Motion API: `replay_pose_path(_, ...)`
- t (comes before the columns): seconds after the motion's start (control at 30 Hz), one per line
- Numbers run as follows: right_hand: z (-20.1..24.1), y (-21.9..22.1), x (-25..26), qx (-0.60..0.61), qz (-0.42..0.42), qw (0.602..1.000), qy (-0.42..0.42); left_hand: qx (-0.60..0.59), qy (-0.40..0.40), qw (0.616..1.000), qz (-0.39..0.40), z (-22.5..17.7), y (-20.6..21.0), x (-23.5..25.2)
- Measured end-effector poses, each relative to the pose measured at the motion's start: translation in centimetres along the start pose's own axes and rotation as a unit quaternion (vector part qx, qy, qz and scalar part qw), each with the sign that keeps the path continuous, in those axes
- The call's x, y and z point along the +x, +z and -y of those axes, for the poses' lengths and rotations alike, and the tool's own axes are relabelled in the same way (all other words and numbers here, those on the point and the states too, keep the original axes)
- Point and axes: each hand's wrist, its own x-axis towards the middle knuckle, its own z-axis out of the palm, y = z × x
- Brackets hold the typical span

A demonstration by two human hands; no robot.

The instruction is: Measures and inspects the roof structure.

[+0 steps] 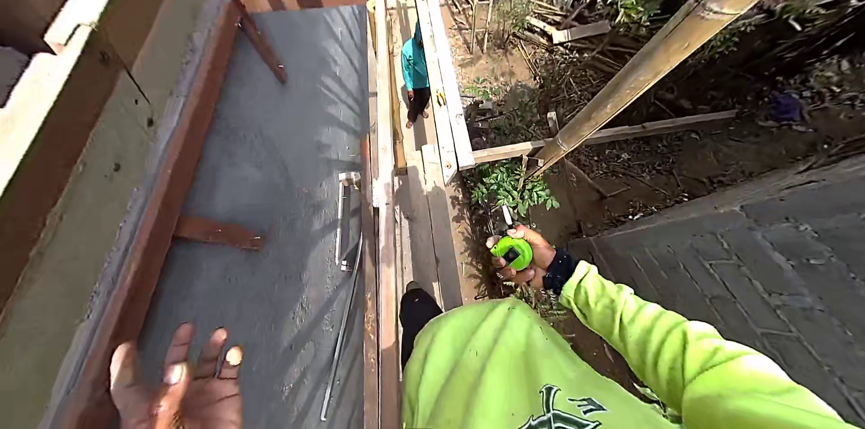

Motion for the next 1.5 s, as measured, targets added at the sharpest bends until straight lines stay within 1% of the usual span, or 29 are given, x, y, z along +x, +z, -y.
replay_pose_path(0.1, 3.7, 0.3, 0.9, 0.005, 0.022, 0.999, -0.032, 0.129, -0.071, 0.989, -0.026, 2.1, 3.3, 4.1)
replay_pose_path(0.17, 6.5, -0.4, 2.3, -0.011, 0.044, 0.998, -0.050, 0.199, -0.094, 0.975, 0.019, 4.0, 5.2, 7.3)
replay_pose_path(0.27, 12.4, -1.7, 5.3, -0.025, 0.042, 0.996, -0.069, 0.253, -0.088, 0.958, 0.102, 7.8, 8.9, 13.2)
replay_pose_path(0.4, 21.3, -3.4, 11.3, -0.031, -0.018, 0.999, -0.029, 0.319, -0.055, 0.933, 0.157, 12.6, 13.8, 22.3)
replay_pose_path(0.53, 29.8, -5.5, 14.4, -0.050, -0.099, 0.994, -0.003, 0.349, -0.047, 0.916, 0.191, 15.1, 19.0, 30.2)
replay_pose_path(0.6, 33.0, -6.7, 14.3, -0.045, -0.150, 0.988, -0.019, 0.355, -0.046, 0.910, 0.208, 15.8, 21.5, 33.8)
replay_pose_path(0.67, 34.7, -8.2, 12.8, -0.027, -0.192, 0.980, -0.043, 0.373, -0.048, 0.899, 0.225, 16.4, 24.0, 36.6)
replay_pose_path(0.8, 37.9, -10.3, 10.7, 0.048, -0.230, 0.967, -0.097, 0.421, -0.017, 0.875, 0.239, 16.7, 29.3, 42.6)
replay_pose_path(0.93, 41.3, -11.3, 10.0, 0.104, -0.243, 0.956, -0.129, 0.464, 0.046, 0.840, 0.277, 17.1, 35.1, 48.6)
replay_pose_path(1.03, 45.2, -13.0, 11.0, 0.123, -0.244, 0.951, -0.148, 0.523, 0.106, 0.800, 0.275, 19.1, 39.4, 53.9)
replay_pose_path(1.17, 52.1, -16.7, 14.0, 0.078, -0.236, 0.952, -0.178, 0.633, 0.165, 0.706, 0.270, 23.1, 45.1, 63.1)
replay_pose_path(1.2, 54.1, -18.0, 15.0, 0.082, -0.235, 0.951, -0.181, 0.651, 0.172, 0.691, 0.262, 24.2, 46.6, 65.3)
replay_pose_path(1.27, 58.5, -21.0, 17.4, 0.106, -0.219, 0.952, -0.184, 0.667, 0.176, 0.686, 0.234, 26.6, 48.7, 69.4)
replay_pose_path(1.33, 63.6, -24.1, 19.9, 0.116, -0.207, 0.955, -0.177, 0.681, 0.147, 0.688, 0.202, 29.0, 48.9, 72.4)
replay_pose_path(1.37, 66.2, -25.4, 21.2, 0.107, -0.215, 0.955, -0.175, 0.683, 0.123, 0.696, 0.185, 30.0, 48.8, 73.3)
replay_pose_path(1.43, 71.1, -27.1, 23.5, 0.083, -0.249, 0.949, -0.177, 0.680, 0.091, 0.712, 0.149, 31.3, 48.6, 73.9)
replay_pose_path(1.5, 75.6, -28.6, 25.2, 0.071, -0.266, 0.947, -0.167, 0.675, 0.080, 0.725, 0.111, 31.6, 49.3, 73.4)
